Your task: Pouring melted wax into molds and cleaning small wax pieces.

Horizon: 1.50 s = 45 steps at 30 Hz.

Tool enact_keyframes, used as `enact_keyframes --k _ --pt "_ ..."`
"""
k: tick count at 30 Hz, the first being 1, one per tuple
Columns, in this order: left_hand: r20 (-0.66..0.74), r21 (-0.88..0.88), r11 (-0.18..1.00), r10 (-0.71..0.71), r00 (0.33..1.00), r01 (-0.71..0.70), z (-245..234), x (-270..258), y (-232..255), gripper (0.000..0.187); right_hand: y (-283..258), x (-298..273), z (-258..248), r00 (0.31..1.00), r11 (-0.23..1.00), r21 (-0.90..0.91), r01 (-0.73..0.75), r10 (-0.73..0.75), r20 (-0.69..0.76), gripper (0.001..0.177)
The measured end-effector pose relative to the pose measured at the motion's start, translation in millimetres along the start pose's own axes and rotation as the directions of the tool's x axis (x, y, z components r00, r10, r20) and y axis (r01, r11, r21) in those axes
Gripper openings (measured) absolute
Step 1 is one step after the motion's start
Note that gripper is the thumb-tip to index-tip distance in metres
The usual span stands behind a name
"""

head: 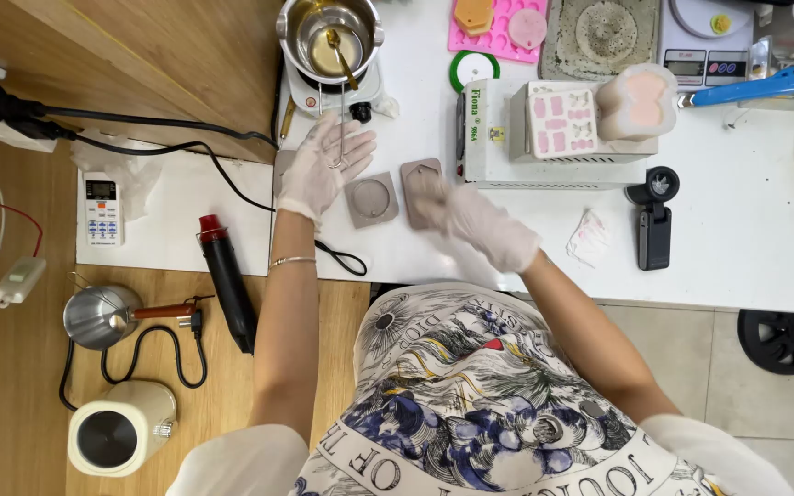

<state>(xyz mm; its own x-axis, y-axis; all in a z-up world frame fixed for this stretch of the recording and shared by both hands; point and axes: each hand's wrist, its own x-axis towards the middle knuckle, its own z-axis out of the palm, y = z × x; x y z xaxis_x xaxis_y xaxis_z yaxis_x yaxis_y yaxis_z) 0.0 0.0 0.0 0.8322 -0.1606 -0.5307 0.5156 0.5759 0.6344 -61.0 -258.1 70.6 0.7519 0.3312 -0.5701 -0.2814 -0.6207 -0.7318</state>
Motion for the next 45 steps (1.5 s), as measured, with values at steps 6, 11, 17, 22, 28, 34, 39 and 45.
enact_keyframes --k 6,11,17,22,28,34,39,45 --pt "0.026 0.056 0.998 -0.036 0.999 0.034 1 27 10 0.04 -57 110 -15 0.725 0.73 -0.489 0.478 -0.642 -0.249 0.065" --pt "-0.087 0.113 0.994 0.002 0.996 0.008 2 43 4 0.038 -47 190 -26 0.685 0.473 -0.766 0.436 -0.726 -0.058 0.056" --pt "-0.168 0.068 0.997 -0.036 0.985 0.048 -5 51 -11 0.04 -69 191 -36 0.652 0.365 -0.801 0.474 -0.757 0.041 0.035" --pt "-0.174 0.033 0.998 -0.052 0.983 0.058 -18 58 -25 0.037 -72 194 -27 0.701 0.269 -0.833 0.482 -0.69 0.183 0.039" --pt "-0.147 0.09 0.996 0.006 0.989 0.008 -5 43 -12 0.03 -75 214 -41 0.504 0.223 -0.843 0.49 -0.861 0.065 0.046" --pt "-0.158 0.085 0.996 0.011 0.987 0.003 -4 41 -15 0.03 -119 189 -40 0.917 0.871 0.288 0.398 -0.364 -0.165 0.024" --pt "-0.117 0.057 0.998 -0.008 0.993 0.015 -15 49 -21 0.029 -117 209 -38 0.896 0.921 0.077 0.381 -0.348 -0.277 0.022" --pt "-0.113 0.097 0.995 0.021 0.993 -0.01 -13 45 -17 0.027 -71 238 -54 0.663 0.701 -0.531 0.477 -0.683 -0.306 0.013"
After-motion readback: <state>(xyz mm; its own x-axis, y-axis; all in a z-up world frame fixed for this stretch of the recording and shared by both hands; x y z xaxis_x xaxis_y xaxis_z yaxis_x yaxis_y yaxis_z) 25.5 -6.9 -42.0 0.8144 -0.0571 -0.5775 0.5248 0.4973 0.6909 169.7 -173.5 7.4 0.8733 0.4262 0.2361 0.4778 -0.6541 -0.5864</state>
